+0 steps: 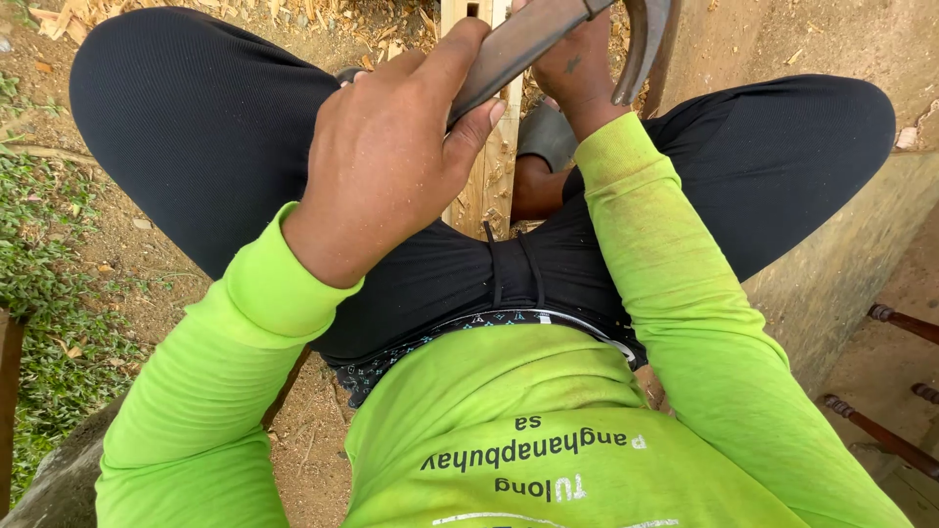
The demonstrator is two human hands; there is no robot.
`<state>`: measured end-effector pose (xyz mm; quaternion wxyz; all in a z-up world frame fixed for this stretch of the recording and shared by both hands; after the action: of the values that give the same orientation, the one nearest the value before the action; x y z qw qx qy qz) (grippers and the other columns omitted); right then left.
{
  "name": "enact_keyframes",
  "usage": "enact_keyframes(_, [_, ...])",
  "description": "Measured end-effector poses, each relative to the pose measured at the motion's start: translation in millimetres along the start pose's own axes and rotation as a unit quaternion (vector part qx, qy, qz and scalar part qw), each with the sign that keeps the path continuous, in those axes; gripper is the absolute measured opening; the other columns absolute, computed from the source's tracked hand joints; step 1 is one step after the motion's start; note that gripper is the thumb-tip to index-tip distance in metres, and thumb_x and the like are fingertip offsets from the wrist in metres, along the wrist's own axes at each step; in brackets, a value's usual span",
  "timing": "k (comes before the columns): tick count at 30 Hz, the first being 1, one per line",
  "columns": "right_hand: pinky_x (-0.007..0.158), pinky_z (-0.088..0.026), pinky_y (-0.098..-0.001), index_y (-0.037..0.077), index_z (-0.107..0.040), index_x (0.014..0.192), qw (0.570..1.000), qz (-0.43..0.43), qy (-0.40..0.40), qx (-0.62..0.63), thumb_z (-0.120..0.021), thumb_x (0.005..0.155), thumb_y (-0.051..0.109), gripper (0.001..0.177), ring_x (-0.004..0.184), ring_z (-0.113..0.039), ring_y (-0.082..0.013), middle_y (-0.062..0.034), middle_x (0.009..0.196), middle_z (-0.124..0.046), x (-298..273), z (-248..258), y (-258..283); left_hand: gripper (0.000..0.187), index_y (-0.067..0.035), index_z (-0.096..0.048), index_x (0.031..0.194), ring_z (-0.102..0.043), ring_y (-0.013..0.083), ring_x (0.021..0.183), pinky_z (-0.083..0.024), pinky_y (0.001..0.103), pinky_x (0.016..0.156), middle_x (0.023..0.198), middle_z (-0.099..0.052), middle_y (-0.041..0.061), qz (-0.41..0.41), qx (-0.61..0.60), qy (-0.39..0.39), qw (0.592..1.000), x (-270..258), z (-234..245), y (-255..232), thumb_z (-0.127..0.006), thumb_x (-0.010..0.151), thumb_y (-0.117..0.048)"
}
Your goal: Use a hammer and chisel-like tool to carve out a mortise or groove in a piece of wood.
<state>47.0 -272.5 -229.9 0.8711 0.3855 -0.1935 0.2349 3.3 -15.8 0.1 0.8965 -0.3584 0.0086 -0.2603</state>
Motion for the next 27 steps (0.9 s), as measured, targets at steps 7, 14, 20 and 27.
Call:
enact_keyframes(7, [0.081,-0.054,-0.0408,0.006,-0.071,0.106,0.999,-0.007,0.018,-0.036,-0.074,0.096,0.003,0.011,0.094,-0.071,-0.0281,-0.0068,0.1,-0.074,-3,3,-4,0.049,-0.003,-0.06,0.139,-0.068,0.0375,0.068,-0.055,0.049,0.064,0.088,-0.071,0.015,-0.001,0.035,0.001,0.999,3,-6,-1,-0.077,0.098,-0.025])
enact_keyframes(14, [0.078,-0.051,-0.0315,0.005,-0.058,0.105,0.949,-0.185,-0.099,0.234,-0.064,0.103,0.004,0.006,0.087,-0.061,-0.0136,0.0018,0.096,-0.063,11,3,16,0.043,-0.003,-0.06,0.137,-0.069,0.0382,0.071,-0.052,0.048,0.064,0.082,-0.071,0.019,0.061,-0.083,0.041,0.994,13,-1,2,-0.076,0.104,-0.028])
enact_keyframes(20, [0.071,-0.044,-0.0303,0.001,-0.064,0.097,0.884,-0.249,-0.111,0.38,-0.065,0.109,0.006,0.014,0.076,-0.054,-0.0105,0.0014,0.084,-0.061,20,14,19,0.04,-0.004,-0.061,0.137,-0.071,0.0362,0.072,-0.052,0.044,0.064,0.087,-0.07,0.02,0.086,-0.139,0.029,0.986,19,10,5,-0.074,0.106,-0.025])
enact_keyframes(27, [0.085,-0.056,-0.0288,0.006,-0.057,0.115,0.906,-0.232,-0.045,0.35,-0.076,0.107,0.005,0.021,0.093,-0.065,-0.0104,0.0025,0.102,-0.066,20,3,28,0.035,-0.001,-0.056,0.136,-0.071,0.0408,0.087,-0.055,0.042,0.072,0.099,-0.069,0.022,0.011,-0.182,-0.039,0.983,22,20,8,-0.07,0.108,-0.018])
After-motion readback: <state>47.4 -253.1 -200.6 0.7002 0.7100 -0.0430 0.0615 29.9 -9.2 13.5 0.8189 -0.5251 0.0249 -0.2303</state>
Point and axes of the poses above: each hand's wrist, its own x-axis towards the middle knuckle, its own z-axis out of the back of the hand, y = z × x, the point moved 2 cm from there along x, towards the middle knuckle
